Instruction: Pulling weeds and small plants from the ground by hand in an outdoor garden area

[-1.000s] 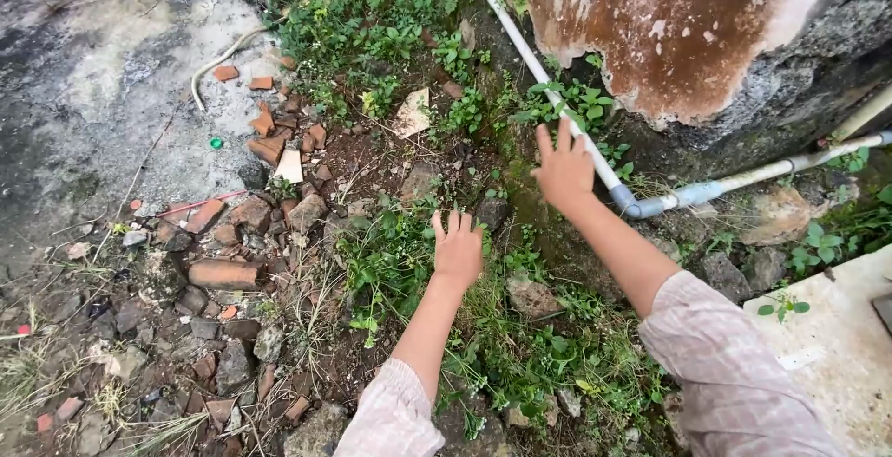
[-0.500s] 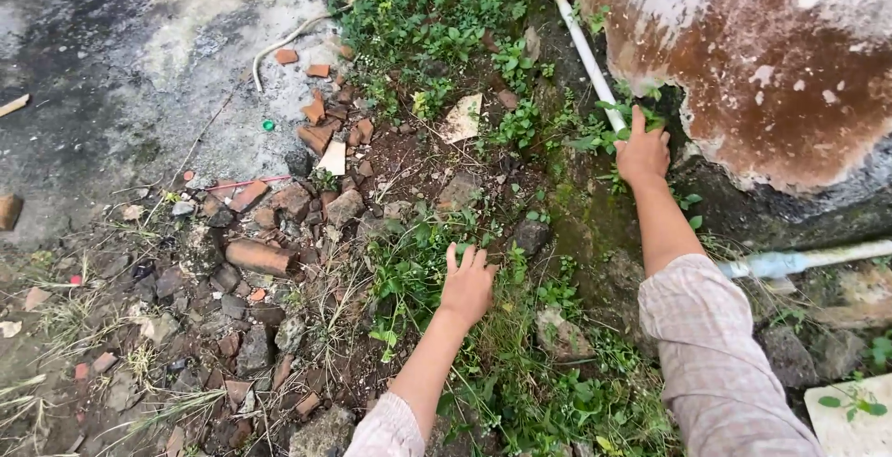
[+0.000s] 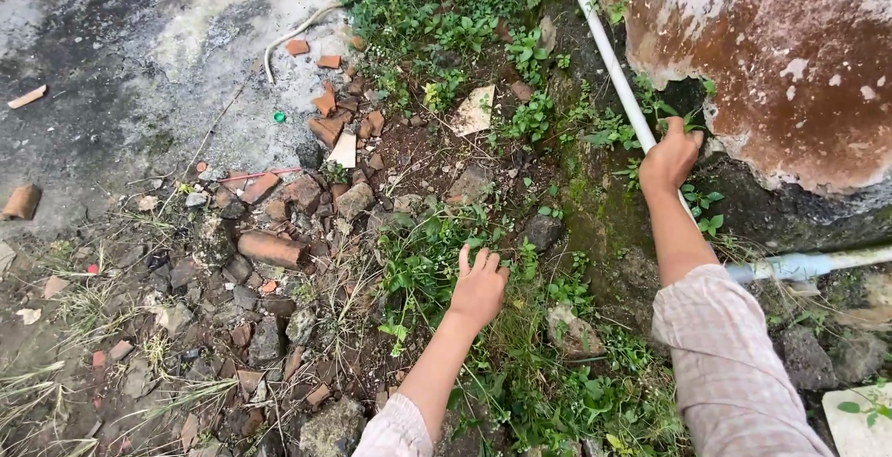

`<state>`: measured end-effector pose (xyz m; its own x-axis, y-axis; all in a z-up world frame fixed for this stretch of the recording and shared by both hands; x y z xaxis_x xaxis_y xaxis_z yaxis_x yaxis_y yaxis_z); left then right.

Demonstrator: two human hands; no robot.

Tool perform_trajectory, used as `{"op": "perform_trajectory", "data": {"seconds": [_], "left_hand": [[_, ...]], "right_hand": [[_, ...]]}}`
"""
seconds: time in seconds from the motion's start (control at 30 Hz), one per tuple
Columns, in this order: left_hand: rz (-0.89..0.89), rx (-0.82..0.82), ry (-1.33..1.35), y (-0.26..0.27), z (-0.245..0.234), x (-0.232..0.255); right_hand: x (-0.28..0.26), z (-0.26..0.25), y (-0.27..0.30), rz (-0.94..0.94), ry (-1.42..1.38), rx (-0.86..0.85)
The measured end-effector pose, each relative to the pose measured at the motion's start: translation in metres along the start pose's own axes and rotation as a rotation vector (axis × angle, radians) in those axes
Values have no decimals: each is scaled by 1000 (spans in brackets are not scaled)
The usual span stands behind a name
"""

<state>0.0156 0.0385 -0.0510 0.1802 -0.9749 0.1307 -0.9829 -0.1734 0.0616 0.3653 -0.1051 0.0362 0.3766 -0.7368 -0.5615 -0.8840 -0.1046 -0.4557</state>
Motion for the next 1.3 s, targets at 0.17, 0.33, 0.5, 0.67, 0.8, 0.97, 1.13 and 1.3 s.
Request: {"op": "perform_trajectory", "data": {"seconds": [0.17,0.33,0.5,0.67,0.8,0.97,1.13,1.3], "left_hand": [[-24,-77,-11,-6,13,5],[-77,-112,1,-15,11,18],[-49,-177,26,5,-7,17],[-52,-180,71,12,8,10],[-70,-188,79,24,15,4],[-125,-206,71,45,27,-12],[-160,-234,91,57,36,-13],[-130,-232,36,57,40,-8]], "right_hand": [[-158,-32,59,45,-574,-271],[-196,7,130,-615,74,-509],[-170,-19,164,-564,543,-854],[-81,30,75,-751,1150,-450],[-37,60,27,-762,1479,-327],[-6,116,11,-798,1505,-375],[84,207,-29,-677,1258,-215],[55,167,-9,-683,1392,-152]]}}
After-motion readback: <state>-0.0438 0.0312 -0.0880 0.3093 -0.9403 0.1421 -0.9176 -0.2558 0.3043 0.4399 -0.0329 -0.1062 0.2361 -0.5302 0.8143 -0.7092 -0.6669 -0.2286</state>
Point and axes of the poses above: each hand's wrist, its own y-axis away from the middle knuckle, its own z-axis out of the palm, x = y × z, the point moved 4 cm from there along -y, towards the middle knuckle, and after that the axes turned 4 degrees about y, right-handed, at the moved point
